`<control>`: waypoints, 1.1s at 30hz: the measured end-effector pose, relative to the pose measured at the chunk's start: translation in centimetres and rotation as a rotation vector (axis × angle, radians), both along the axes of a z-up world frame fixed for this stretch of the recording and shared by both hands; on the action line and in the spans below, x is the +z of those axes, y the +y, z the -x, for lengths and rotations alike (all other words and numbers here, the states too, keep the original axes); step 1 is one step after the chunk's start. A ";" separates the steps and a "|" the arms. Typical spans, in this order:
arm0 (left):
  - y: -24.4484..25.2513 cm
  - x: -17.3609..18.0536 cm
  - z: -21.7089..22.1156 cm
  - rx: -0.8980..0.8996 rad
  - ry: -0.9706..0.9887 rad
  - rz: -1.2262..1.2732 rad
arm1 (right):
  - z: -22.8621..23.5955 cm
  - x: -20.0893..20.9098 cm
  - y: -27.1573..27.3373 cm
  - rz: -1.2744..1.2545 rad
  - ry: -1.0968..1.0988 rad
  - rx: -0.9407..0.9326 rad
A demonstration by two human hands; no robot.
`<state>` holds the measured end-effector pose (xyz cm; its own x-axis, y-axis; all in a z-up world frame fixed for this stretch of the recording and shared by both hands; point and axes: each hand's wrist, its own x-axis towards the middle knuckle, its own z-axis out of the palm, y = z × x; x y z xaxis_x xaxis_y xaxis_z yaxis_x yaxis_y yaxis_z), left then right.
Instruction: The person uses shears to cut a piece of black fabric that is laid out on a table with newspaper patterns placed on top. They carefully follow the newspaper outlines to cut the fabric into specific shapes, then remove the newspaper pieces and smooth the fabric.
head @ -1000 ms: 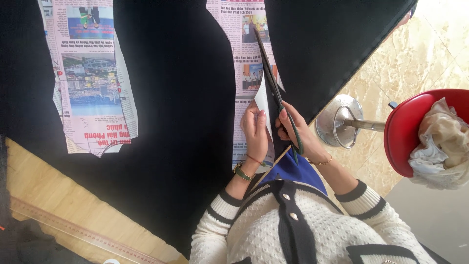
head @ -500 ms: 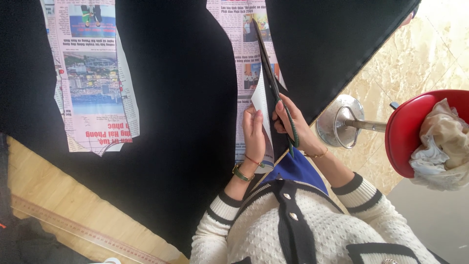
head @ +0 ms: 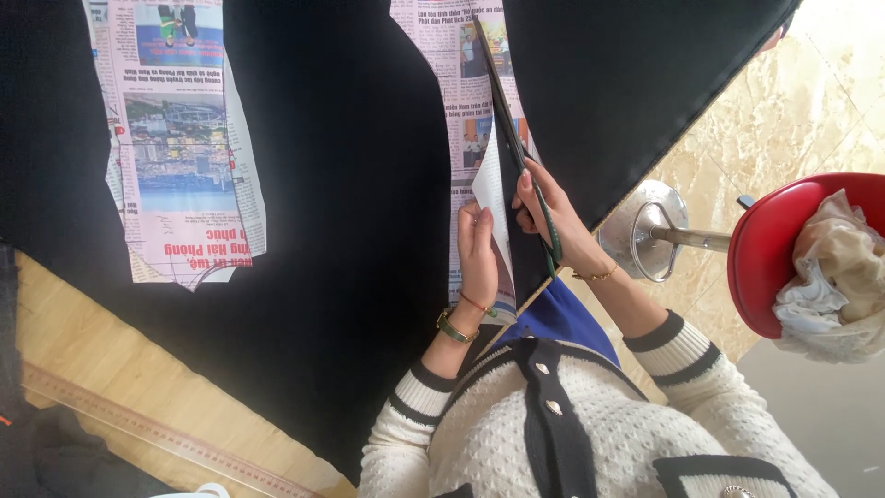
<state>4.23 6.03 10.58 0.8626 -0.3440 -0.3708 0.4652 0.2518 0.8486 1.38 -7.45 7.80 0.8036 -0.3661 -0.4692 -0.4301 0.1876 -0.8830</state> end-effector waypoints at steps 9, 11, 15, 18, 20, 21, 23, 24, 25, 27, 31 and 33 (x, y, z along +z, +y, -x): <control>0.2 -2.0 0.2 -0.035 -0.006 0.006 | -0.2 0.2 0.2 -0.022 -0.012 -0.007; 0.1 -1.0 0.4 -0.008 0.073 0.027 | 0.0 0.3 0.0 -0.033 -0.008 -0.010; 1.0 -0.2 0.9 -0.026 0.225 0.033 | 1.1 -1.0 -0.5 -0.044 0.008 -0.001; 1.4 -2.2 1.5 0.057 0.313 0.109 | 2.0 -1.4 -1.5 -0.034 0.007 0.034; 2.2 -4.1 0.8 0.059 0.291 0.080 | 2.0 -0.8 -1.7 -0.037 -0.004 0.045; 2.6 -5.0 0.4 0.056 0.268 0.051 | 1.8 -0.5 -1.8 -0.038 -0.016 0.052; 4.1 -5.3 -0.9 0.011 0.184 -0.029 | 2.1 -1.4 -2.3 -0.042 -0.027 0.062; 4.8 -5.5 -1.6 -0.045 0.101 -0.113 | 2.1 -1.8 -2.7 -0.046 -0.037 0.060; 5.6 -8.0 -3.0 -0.024 0.101 -0.113 | 2.1 -1.2 -2.5 -0.047 -0.038 0.081; 7.5 -13.2 -6.0 -0.182 -0.256 -0.422 | 1.7 0.0 -2.3 -0.065 -0.042 0.077; 8.8 -10.1 -9.6 -0.207 -0.414 -0.786 | 1.4 1.0 -2.1 -0.095 -0.030 0.090; 7.6 -6.3 -10.7 -0.143 -0.705 -1.330 | 0.7 3.7 -1.2 -0.092 -0.027 0.078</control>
